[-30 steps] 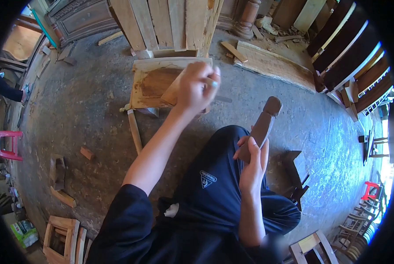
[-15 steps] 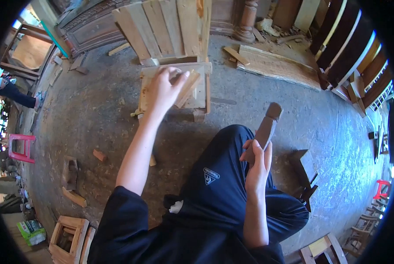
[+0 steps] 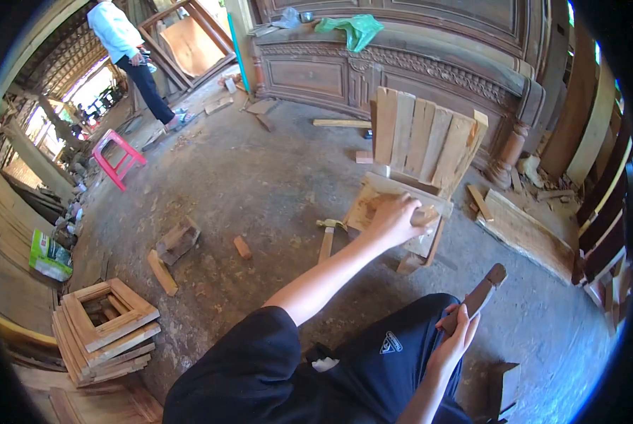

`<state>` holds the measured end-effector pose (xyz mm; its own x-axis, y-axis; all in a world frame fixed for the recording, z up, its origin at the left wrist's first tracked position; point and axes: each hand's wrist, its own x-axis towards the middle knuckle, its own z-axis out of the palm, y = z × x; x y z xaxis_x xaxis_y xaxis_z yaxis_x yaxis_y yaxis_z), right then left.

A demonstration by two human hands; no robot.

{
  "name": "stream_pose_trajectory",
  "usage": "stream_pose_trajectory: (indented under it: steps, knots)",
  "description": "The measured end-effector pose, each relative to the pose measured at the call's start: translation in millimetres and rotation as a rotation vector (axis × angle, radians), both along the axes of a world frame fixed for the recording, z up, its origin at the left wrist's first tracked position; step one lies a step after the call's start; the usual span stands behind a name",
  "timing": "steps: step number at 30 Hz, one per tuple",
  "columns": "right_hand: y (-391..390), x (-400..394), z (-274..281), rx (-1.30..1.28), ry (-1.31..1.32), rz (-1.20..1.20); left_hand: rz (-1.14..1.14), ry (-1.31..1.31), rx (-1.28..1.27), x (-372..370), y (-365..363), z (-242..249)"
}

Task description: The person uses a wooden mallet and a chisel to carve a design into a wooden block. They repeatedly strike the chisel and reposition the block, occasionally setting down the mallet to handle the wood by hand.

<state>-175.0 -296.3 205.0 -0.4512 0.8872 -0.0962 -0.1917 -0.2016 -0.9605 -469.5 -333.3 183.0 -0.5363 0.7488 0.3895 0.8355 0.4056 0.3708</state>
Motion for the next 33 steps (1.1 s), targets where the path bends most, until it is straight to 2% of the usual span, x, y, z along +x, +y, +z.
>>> stream_pose_trajectory:
  steps: [4, 12, 15, 17, 20, 24, 28, 33]
  knots:
    - [-7.2, -4.2, 11.4, 0.004, 0.003, 0.048, -0.051, -0.116, -0.078, -0.9, -0.7, 5.9]
    - [-5.4, 3.7, 2.2, -0.024, -0.023, 0.014, -0.307, -0.071, -0.114, -13.2, -2.0, 29.0]
    - [-3.8, 11.7, 2.4, -0.038, -0.048, 0.015, -0.395, -0.142, -0.187, -15.1, 1.8, 29.1]
    - [-3.1, 15.7, 4.9, -0.035, -0.029, 0.036, -0.323, 0.086, -0.18, -6.6, -3.7, 28.0]
    - [-0.5, 17.1, 2.6, -0.022, -0.05, 0.014, -0.166, 0.117, -0.026, 42.5, -5.5, 46.9]
    - [4.4, 22.2, -6.2, -0.059, -0.13, -0.031, -0.287, 0.096, 0.183, 90.4, 24.9, 18.8]
    - [7.2, 24.6, -9.1, -0.053, -0.204, -0.047, -0.423, 0.058, 0.205, 102.5, 52.2, 8.4]
    - [13.1, 26.9, -15.7, -0.052, -0.24, -0.069, -0.437, 0.076, 0.268, 95.6, 73.4, -0.1]
